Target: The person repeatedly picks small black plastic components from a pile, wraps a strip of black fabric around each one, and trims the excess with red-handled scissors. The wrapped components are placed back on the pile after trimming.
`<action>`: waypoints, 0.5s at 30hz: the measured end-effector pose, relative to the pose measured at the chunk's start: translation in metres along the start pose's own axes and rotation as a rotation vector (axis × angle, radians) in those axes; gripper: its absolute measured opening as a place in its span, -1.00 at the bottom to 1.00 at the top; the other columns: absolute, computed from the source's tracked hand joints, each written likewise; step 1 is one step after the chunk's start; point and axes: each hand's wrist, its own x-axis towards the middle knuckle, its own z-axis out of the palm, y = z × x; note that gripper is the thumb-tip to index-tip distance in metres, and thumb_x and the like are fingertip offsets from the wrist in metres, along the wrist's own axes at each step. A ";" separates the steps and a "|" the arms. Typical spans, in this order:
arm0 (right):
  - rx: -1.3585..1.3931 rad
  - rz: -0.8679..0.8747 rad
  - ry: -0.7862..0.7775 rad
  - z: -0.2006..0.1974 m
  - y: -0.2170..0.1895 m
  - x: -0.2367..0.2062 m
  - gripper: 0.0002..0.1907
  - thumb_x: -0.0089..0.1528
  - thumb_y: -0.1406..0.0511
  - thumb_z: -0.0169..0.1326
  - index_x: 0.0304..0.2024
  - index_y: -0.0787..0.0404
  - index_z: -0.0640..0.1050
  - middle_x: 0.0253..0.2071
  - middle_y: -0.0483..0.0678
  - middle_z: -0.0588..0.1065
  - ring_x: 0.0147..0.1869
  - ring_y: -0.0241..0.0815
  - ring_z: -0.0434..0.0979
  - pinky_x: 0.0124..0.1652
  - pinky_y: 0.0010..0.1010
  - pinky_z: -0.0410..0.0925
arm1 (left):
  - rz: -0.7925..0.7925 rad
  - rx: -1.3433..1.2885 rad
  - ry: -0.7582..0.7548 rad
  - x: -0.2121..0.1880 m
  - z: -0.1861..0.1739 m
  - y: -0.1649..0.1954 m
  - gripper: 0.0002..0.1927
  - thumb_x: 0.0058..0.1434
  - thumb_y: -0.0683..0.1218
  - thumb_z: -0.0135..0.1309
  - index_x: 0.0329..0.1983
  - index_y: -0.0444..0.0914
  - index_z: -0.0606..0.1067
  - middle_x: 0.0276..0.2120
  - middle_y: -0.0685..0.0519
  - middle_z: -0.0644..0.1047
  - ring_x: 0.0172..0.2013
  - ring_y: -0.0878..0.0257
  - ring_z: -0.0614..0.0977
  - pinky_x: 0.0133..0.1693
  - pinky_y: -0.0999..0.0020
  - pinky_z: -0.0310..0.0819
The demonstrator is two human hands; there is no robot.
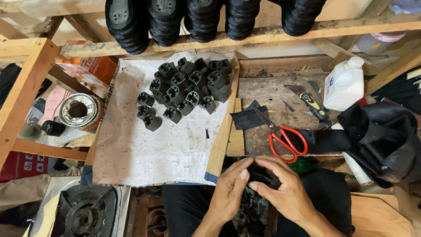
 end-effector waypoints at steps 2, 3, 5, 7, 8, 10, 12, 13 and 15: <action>0.095 0.023 -0.004 0.002 0.008 0.003 -0.54 0.03 0.35 0.37 -0.02 0.34 0.60 0.04 0.03 0.60 0.12 -0.20 0.59 0.07 -0.40 0.41 | 0.058 0.041 -0.003 -0.006 0.000 0.002 -0.52 0.46 -0.06 -0.16 0.33 -0.44 0.37 0.26 -0.17 0.50 0.30 0.07 0.48 0.27 0.25 0.28; 0.151 0.039 0.004 0.003 0.013 0.002 -0.56 0.03 0.36 0.37 -0.05 0.34 0.62 0.03 0.03 0.61 0.09 -0.20 0.61 0.05 -0.41 0.44 | 0.031 -0.091 -0.004 -0.008 0.001 0.001 -0.48 0.44 -0.06 -0.10 0.39 -0.42 0.27 0.29 -0.15 0.46 0.31 0.11 0.46 0.27 0.27 0.29; 0.218 0.047 0.031 0.005 0.021 -0.003 -0.62 0.05 0.38 0.35 -0.07 0.35 0.64 0.00 0.04 0.63 0.06 -0.20 0.63 0.04 -0.42 0.46 | -0.030 -0.358 -0.006 -0.012 0.010 -0.005 -0.30 0.38 -0.08 0.04 0.50 -0.38 0.08 0.36 -0.09 0.40 0.33 0.17 0.44 0.28 0.32 0.31; 0.240 0.022 0.076 0.009 0.026 -0.009 -0.67 0.10 0.41 0.30 -0.07 0.36 0.65 -0.01 0.04 0.63 0.05 -0.21 0.63 0.05 -0.43 0.45 | -0.129 -0.368 0.033 -0.015 0.021 -0.013 -0.23 0.26 -0.16 0.15 0.47 -0.38 0.10 0.32 -0.06 0.41 0.17 0.19 0.49 0.12 0.31 0.42; 0.235 0.040 0.084 0.012 0.028 -0.010 -0.68 0.13 0.40 0.27 -0.06 0.36 0.65 -0.01 0.03 0.63 0.04 -0.21 0.62 0.04 -0.43 0.45 | -0.177 -0.372 0.051 -0.017 0.025 -0.018 -0.18 0.19 -0.19 0.21 0.46 -0.38 0.10 0.30 -0.05 0.42 0.09 0.20 0.52 0.04 0.30 0.47; 0.221 0.073 0.102 0.016 0.027 -0.012 -0.70 0.18 0.38 0.22 -0.04 0.35 0.65 -0.01 0.00 0.63 0.04 -0.22 0.61 0.02 -0.43 0.44 | -0.254 -0.461 0.083 -0.013 0.026 -0.027 -0.25 0.24 -0.22 0.21 0.46 -0.42 0.20 0.17 -0.15 0.48 0.05 0.20 0.54 0.07 0.32 0.47; 0.202 0.099 -0.002 0.009 0.026 -0.006 -0.71 0.25 0.31 0.13 -0.04 0.34 0.66 0.02 0.00 0.65 0.09 -0.20 0.61 0.06 -0.41 0.42 | -0.277 -0.506 0.099 -0.010 0.023 -0.032 -0.30 0.24 -0.22 0.19 0.44 -0.42 0.25 0.13 -0.15 0.51 0.05 0.22 0.55 0.10 0.34 0.47; 0.194 0.114 -0.055 0.003 0.026 -0.002 -0.70 0.29 0.28 0.09 -0.04 0.33 0.67 0.03 0.01 0.65 0.11 -0.19 0.60 0.09 -0.40 0.41 | -0.265 -0.506 0.100 -0.010 0.018 -0.034 -0.31 0.23 -0.22 0.18 0.41 -0.41 0.25 0.15 -0.09 0.52 0.07 0.24 0.56 0.10 0.35 0.47; -0.083 0.066 0.025 -0.015 0.027 0.011 -0.66 0.24 0.23 0.14 -0.03 0.31 0.64 0.03 0.02 0.62 0.09 -0.13 0.62 0.08 -0.35 0.40 | -0.252 -0.479 0.123 -0.010 0.007 -0.034 -0.32 0.20 -0.22 0.17 0.38 -0.36 0.24 0.15 -0.01 0.53 0.08 0.28 0.57 0.11 0.38 0.46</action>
